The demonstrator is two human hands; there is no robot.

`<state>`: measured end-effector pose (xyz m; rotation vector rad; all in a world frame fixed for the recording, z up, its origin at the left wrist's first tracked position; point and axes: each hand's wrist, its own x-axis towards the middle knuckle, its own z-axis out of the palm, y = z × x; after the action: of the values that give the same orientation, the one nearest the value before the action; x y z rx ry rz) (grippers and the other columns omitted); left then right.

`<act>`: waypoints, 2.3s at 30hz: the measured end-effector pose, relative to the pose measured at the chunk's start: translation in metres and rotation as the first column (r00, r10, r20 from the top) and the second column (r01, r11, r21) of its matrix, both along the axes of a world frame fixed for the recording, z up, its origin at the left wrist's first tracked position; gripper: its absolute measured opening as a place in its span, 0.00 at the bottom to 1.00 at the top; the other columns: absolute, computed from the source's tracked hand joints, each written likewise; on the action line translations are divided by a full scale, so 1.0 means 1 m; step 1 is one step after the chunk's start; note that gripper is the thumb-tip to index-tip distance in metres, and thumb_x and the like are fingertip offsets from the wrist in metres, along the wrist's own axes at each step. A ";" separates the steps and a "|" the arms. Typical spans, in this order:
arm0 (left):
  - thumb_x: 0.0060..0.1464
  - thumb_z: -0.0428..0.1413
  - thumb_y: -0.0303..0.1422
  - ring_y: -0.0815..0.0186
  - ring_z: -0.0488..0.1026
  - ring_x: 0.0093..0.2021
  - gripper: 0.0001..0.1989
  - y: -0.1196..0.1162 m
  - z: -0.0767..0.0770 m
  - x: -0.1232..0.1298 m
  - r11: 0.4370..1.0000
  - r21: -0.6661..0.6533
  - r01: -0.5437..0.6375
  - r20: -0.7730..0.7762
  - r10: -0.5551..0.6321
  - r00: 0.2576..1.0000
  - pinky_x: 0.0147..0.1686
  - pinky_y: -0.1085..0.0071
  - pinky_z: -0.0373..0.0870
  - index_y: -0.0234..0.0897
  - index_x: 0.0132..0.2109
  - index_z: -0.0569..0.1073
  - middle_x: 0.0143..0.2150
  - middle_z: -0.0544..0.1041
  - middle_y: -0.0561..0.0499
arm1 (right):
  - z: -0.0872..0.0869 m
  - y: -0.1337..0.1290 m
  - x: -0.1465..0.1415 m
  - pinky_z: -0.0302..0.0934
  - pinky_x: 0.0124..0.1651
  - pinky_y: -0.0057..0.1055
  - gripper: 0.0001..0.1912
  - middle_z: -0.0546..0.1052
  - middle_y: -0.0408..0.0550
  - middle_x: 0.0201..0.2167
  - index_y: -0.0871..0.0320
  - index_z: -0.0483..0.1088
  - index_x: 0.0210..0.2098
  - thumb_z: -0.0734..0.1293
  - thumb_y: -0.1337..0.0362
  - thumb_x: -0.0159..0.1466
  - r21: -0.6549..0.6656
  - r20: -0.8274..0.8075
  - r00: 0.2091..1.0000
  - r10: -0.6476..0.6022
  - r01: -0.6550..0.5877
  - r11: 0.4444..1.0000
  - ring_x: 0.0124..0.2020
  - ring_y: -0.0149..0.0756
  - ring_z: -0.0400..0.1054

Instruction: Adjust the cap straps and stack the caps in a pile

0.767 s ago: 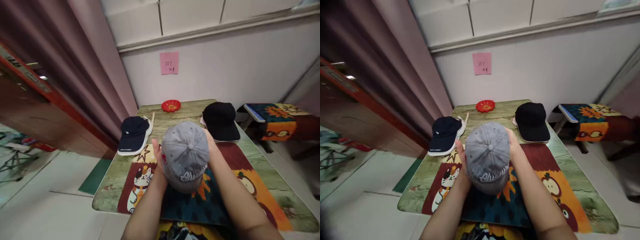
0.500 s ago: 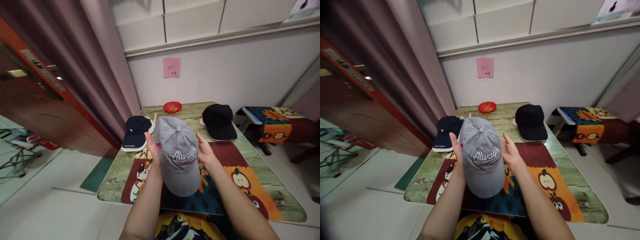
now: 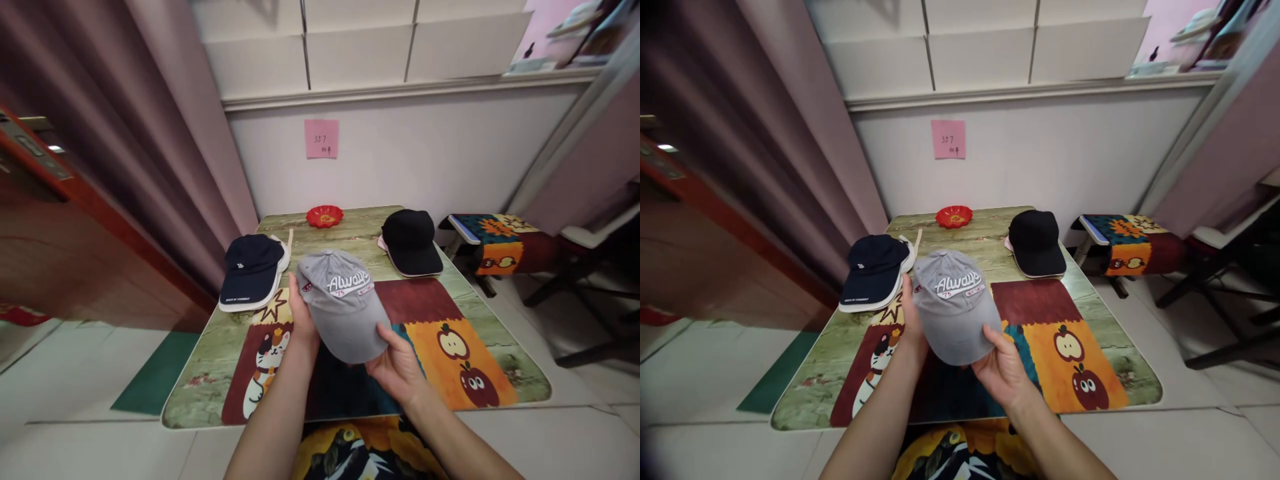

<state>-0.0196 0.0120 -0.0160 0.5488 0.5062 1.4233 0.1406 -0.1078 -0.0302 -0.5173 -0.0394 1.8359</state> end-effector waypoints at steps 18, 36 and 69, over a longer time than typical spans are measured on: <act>0.58 0.57 0.48 0.71 0.66 0.22 0.17 -0.034 -0.061 0.014 0.980 0.034 0.195 -0.831 -0.080 0.550 0.21 0.75 0.62 0.36 0.35 0.73 0.27 0.73 0.53 | 0.166 0.199 0.144 0.73 0.51 0.36 0.09 0.84 0.43 0.34 0.57 0.73 0.48 0.63 0.67 0.70 0.405 0.163 0.811 -0.562 0.464 0.788 0.40 0.33 0.78; 0.58 0.57 0.47 0.70 0.67 0.23 0.17 -0.035 -0.056 0.016 0.981 0.017 0.191 -0.839 -0.090 0.537 0.22 0.76 0.64 0.36 0.36 0.74 0.27 0.73 0.52 | -0.016 0.210 0.201 0.74 0.44 0.34 0.09 0.81 0.47 0.36 0.58 0.71 0.40 0.61 0.74 0.66 -0.056 0.636 0.608 -0.475 0.650 0.757 0.36 0.32 0.77; 0.60 0.55 0.45 0.67 0.66 0.25 0.14 -0.037 -0.051 0.018 0.970 0.093 0.225 -0.928 0.002 0.373 0.27 0.74 0.62 0.39 0.35 0.75 0.25 0.71 0.53 | 0.001 0.200 0.198 0.47 0.68 0.54 0.57 0.58 0.71 0.69 0.64 0.47 0.71 0.70 0.37 0.55 0.387 0.710 -0.692 -0.130 0.228 0.894 0.70 0.60 0.51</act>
<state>-0.0021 -0.0254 -0.0668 1.5798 1.2059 0.8944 0.3390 0.0921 -0.0292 -2.0521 -1.1454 -0.0553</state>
